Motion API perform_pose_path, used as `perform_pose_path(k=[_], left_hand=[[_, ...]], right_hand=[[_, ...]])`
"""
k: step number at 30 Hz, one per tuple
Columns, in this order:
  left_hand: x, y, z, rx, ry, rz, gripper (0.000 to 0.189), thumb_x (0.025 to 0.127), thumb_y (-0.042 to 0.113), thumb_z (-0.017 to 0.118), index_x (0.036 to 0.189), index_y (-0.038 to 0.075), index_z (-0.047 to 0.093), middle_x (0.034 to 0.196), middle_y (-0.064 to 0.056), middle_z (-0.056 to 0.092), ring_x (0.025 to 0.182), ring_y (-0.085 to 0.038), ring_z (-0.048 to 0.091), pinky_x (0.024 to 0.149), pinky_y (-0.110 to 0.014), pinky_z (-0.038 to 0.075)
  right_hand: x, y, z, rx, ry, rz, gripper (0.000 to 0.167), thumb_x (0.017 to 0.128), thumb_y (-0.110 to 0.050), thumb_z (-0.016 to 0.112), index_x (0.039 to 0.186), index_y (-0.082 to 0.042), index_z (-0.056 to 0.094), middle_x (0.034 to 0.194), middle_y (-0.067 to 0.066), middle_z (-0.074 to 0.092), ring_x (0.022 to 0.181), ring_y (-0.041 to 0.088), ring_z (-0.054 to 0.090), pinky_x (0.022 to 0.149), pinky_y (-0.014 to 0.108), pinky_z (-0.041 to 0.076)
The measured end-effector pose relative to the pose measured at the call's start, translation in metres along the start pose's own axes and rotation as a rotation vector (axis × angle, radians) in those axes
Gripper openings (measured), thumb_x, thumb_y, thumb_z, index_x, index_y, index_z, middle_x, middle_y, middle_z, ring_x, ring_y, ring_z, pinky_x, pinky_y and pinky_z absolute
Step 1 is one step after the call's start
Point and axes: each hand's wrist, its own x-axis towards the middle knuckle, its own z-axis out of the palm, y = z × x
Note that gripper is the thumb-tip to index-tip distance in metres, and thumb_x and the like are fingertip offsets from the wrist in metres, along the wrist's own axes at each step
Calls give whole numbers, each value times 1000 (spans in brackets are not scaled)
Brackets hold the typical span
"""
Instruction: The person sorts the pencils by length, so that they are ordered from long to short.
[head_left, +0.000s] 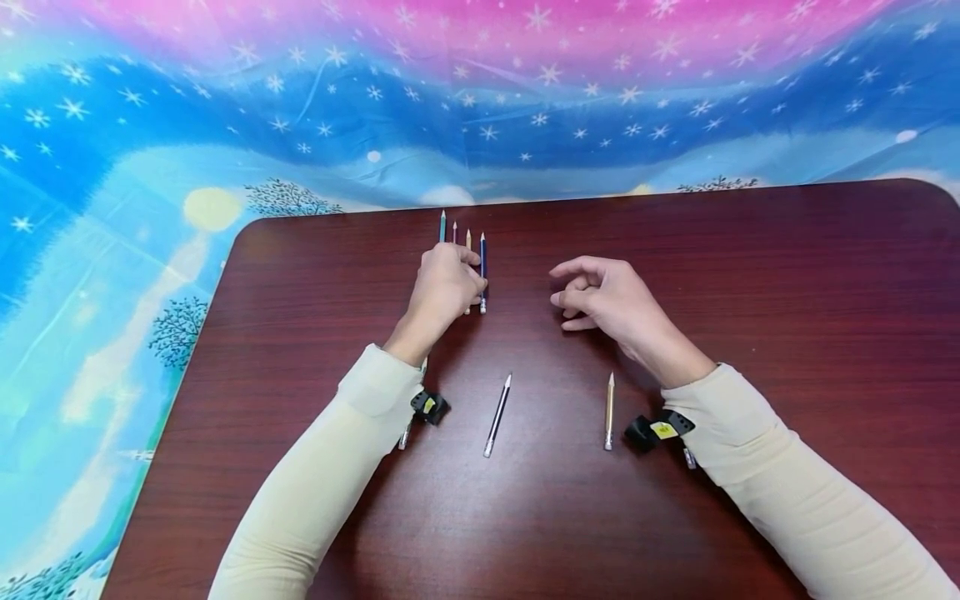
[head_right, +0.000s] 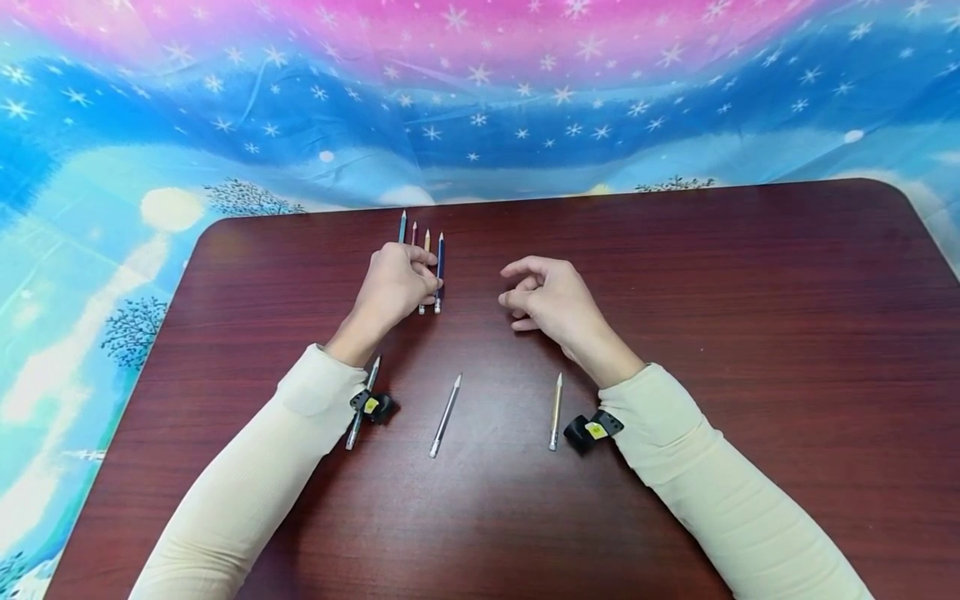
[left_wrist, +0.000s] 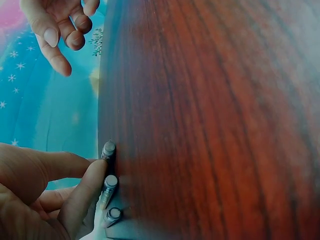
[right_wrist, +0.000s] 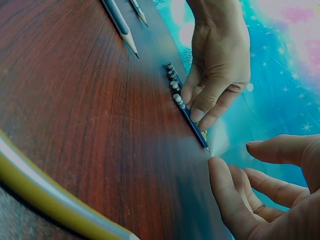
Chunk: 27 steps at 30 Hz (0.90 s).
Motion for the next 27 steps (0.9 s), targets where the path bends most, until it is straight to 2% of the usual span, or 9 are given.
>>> perform_pose_path(k=[10,17,23,27], left_hand=[[-1,-4,-1,7,6,30,31,98,3,67,128,5,72,104,-9,79,75,-15,78,58,-24,58],[-1,-4,-1,32,12,30,28,98,4,69,125,5,74,97,-7,78,75,-13,76,65,-26,59],[-1,-4,-2,38,13,43,28,97,3,69,124,4,74,97,-8,79,77,-15,77,68,-27,62],[0,-4,-2,47,14,45,28,97,3,69,124,5,74,97,-8,79,77,-14,78,69,-27,62]], right_hand=[[-1,3,0,-1,-3,0,41,97,2,62,138,4,60,87,0,69,75,12,63,76,35,67],[-1,2,0,8,-8,1,41,97,2,62,138,5,59,87,0,70,75,11,63,77,35,66],[-2,3,0,5,-7,3,41,97,3,58,138,5,59,89,0,70,75,11,63,77,35,66],[-2,3,-1,4,-8,4,41,98,2,62,138,5,59,85,-1,68,75,11,62,77,35,66]])
